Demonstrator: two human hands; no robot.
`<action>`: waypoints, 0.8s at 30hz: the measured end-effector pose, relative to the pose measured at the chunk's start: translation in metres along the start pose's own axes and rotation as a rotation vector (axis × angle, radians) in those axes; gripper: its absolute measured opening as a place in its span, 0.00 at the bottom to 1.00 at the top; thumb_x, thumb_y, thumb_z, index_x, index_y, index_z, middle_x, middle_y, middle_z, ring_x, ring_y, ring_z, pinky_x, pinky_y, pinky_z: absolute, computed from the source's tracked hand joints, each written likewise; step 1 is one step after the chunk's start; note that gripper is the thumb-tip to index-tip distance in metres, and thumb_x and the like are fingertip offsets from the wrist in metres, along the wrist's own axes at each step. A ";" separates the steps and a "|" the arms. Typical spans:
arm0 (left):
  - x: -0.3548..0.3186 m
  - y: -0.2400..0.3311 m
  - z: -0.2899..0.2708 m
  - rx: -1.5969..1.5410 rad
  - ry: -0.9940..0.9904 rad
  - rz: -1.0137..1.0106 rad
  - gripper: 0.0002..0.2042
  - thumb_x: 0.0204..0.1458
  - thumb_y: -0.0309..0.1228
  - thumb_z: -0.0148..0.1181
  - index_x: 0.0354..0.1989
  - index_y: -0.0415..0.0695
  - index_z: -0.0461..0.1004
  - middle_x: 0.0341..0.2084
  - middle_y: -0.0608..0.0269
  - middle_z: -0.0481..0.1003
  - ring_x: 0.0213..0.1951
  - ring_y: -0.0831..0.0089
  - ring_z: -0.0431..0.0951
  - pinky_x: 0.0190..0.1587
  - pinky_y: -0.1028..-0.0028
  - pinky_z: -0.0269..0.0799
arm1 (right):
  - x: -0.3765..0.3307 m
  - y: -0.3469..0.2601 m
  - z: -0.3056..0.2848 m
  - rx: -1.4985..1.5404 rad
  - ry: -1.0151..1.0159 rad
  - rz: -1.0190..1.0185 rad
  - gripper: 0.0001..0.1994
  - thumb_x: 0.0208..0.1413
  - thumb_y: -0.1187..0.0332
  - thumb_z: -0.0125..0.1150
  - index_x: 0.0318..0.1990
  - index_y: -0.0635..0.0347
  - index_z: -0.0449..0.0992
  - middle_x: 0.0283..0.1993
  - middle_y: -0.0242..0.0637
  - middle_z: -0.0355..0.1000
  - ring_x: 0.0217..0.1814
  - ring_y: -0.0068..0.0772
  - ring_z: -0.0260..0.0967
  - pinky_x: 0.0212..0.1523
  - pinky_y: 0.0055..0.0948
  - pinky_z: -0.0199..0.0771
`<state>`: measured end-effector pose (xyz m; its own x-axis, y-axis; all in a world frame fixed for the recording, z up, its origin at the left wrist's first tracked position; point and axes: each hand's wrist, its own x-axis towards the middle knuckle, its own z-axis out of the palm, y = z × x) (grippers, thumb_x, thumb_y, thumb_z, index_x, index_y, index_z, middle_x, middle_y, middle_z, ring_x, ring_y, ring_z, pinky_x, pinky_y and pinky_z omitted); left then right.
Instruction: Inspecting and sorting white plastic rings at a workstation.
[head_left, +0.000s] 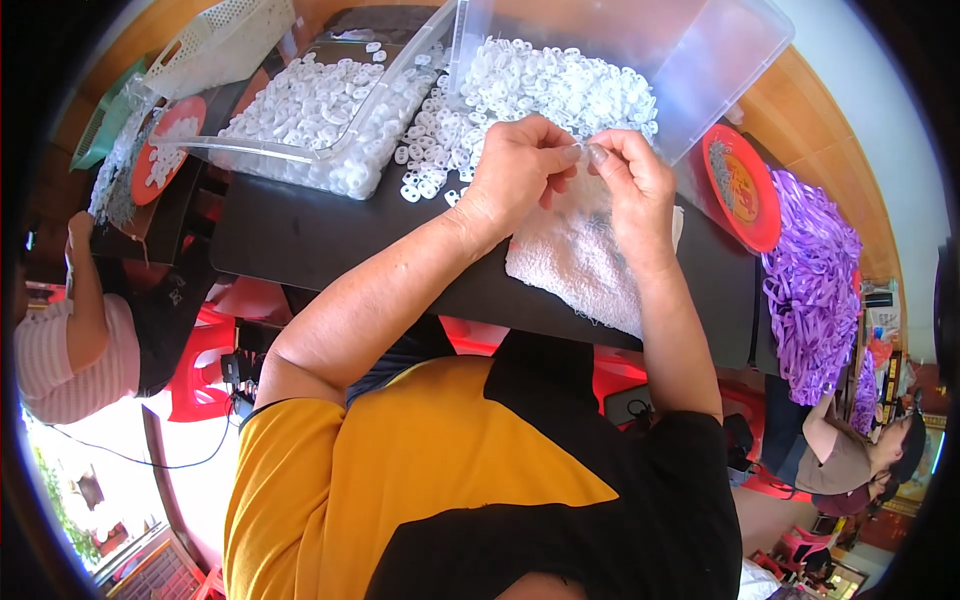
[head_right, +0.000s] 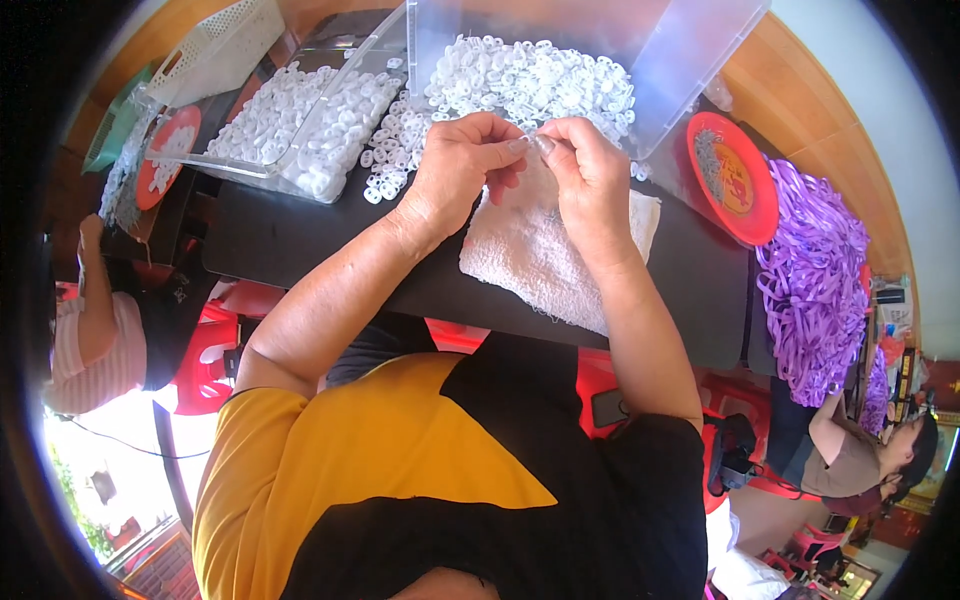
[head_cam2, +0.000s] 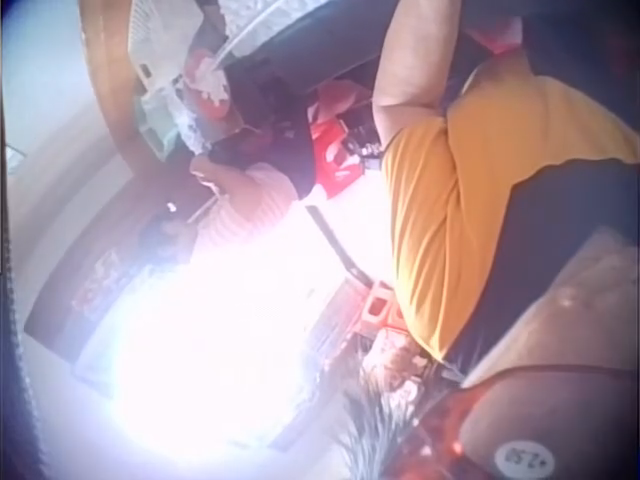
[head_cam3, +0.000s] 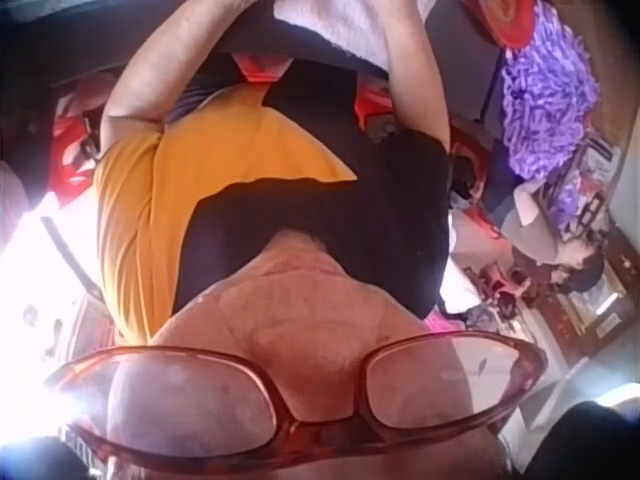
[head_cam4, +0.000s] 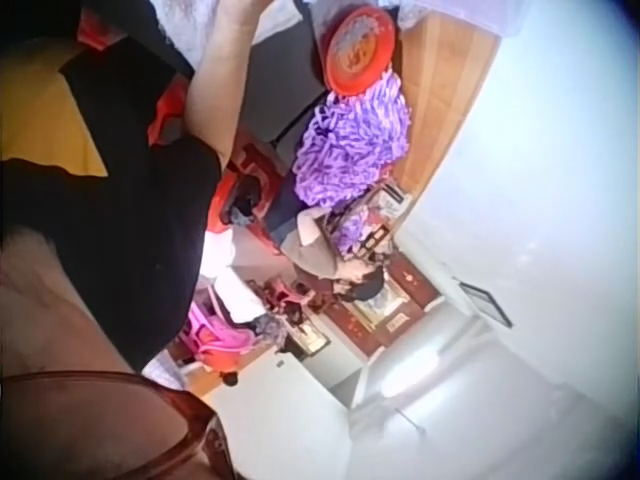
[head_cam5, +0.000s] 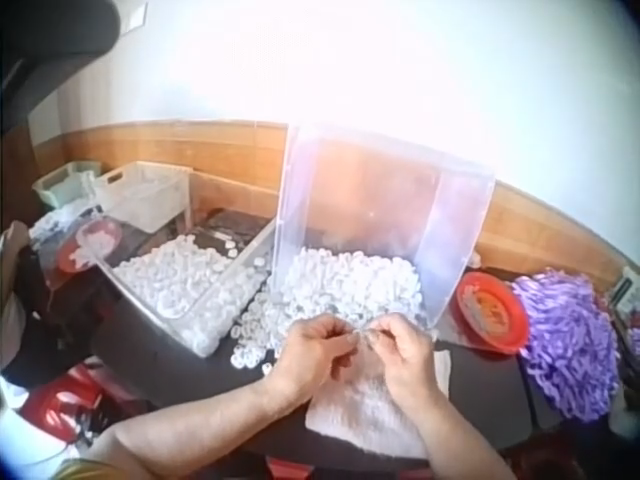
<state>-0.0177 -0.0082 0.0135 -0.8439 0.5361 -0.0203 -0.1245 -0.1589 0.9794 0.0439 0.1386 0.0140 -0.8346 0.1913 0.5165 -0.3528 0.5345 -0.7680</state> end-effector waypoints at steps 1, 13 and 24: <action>0.000 0.000 0.000 -0.003 -0.002 -0.001 0.05 0.55 0.25 0.58 0.32 0.35 0.73 0.22 0.64 0.74 0.21 0.79 0.73 0.21 0.80 0.67 | 0.000 0.000 -0.001 0.009 0.001 0.021 0.02 0.55 0.79 0.57 0.36 0.66 0.71 0.30 0.36 0.73 0.32 0.25 0.70 0.35 0.25 0.70; -0.001 0.000 0.002 0.200 0.040 0.085 0.05 0.55 0.27 0.58 0.34 0.38 0.73 0.22 0.67 0.73 0.22 0.82 0.72 0.21 0.81 0.67 | 0.002 -0.004 -0.004 -0.228 -0.012 -0.190 0.03 0.56 0.78 0.59 0.36 0.65 0.72 0.30 0.33 0.72 0.32 0.22 0.69 0.35 0.23 0.69; -0.001 -0.005 0.002 0.356 0.058 0.181 0.05 0.54 0.27 0.58 0.34 0.38 0.74 0.22 0.68 0.73 0.23 0.82 0.71 0.23 0.80 0.67 | 0.002 -0.006 -0.005 -0.223 -0.039 -0.182 0.05 0.53 0.82 0.56 0.36 0.64 0.71 0.30 0.40 0.73 0.31 0.37 0.73 0.33 0.30 0.71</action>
<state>-0.0152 -0.0066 0.0090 -0.8650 0.4763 0.1578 0.2091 0.0563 0.9763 0.0466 0.1400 0.0213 -0.7831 0.0459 0.6202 -0.4005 0.7258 -0.5593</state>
